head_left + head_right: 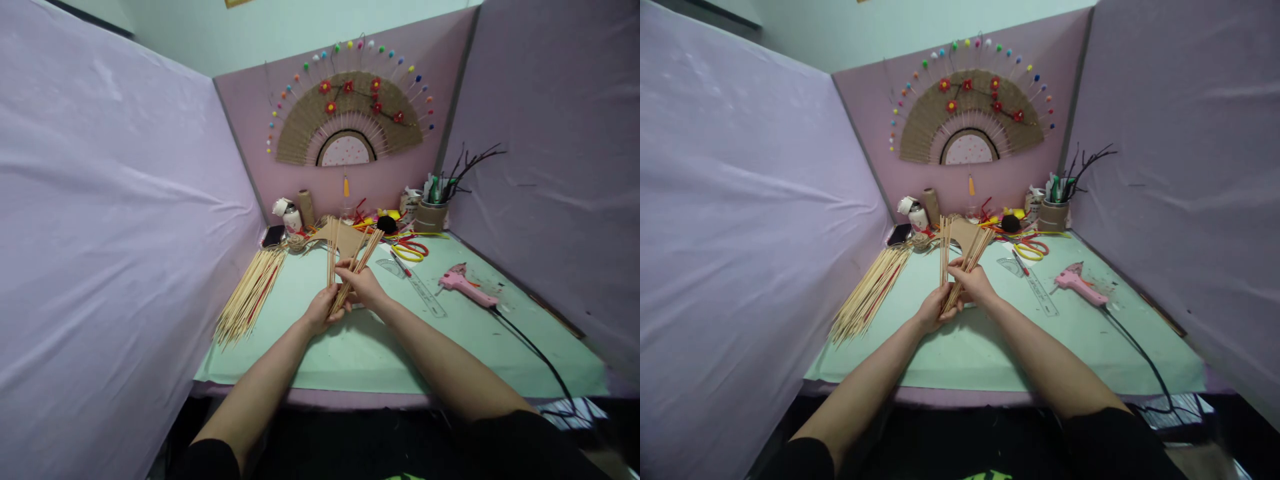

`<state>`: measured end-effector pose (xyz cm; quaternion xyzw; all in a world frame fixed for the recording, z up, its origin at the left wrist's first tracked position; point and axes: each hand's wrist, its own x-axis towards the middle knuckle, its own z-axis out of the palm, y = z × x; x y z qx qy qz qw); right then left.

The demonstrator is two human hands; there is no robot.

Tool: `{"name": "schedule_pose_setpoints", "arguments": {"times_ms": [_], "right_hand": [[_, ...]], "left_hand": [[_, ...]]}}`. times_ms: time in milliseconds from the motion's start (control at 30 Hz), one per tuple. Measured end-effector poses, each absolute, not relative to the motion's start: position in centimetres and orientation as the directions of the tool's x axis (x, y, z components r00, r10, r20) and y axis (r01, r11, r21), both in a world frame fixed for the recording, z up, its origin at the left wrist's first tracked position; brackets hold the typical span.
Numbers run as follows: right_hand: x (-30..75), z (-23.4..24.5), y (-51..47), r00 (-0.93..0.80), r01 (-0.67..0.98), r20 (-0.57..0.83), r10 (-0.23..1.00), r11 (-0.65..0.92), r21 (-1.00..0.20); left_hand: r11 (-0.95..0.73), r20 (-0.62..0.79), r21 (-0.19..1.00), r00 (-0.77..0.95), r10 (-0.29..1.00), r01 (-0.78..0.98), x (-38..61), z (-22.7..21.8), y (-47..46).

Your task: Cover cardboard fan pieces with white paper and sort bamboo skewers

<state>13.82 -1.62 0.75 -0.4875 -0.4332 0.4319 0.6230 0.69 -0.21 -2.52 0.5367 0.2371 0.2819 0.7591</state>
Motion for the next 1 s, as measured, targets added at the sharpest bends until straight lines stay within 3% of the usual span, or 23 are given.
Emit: {"name": "schedule_pose_setpoints", "arguments": {"times_ms": [200,600,700,833,1000], "right_hand": [[13.8,1.1,-1.8,0.209,-0.096,0.056,0.976,0.077,-0.992],[13.7,0.9,-1.6,0.187,-0.137,0.045,0.981,0.071,-0.988],[13.6,0.3,-1.4,0.194,-0.192,0.008,0.981,0.046,-0.980],[13.5,-0.1,-1.0,0.229,-0.316,0.064,0.971,0.136,-0.939],[14.3,1.0,-0.6,0.314,-0.561,0.027,0.949,0.209,-0.801]], "left_hand": [[0.264,-0.059,0.948,0.723,0.688,-0.175,0.7,-2.6,-0.1],[0.251,-0.035,0.944,0.692,0.721,-0.213,0.9,-2.5,-0.1],[0.276,-0.067,0.939,0.673,0.736,-0.207,1.0,-2.7,0.0],[0.320,-0.144,0.933,0.642,0.753,-0.166,1.0,-2.6,-0.1],[0.142,-0.037,0.973,0.487,0.873,-0.181,0.4,-2.6,0.6]]}}
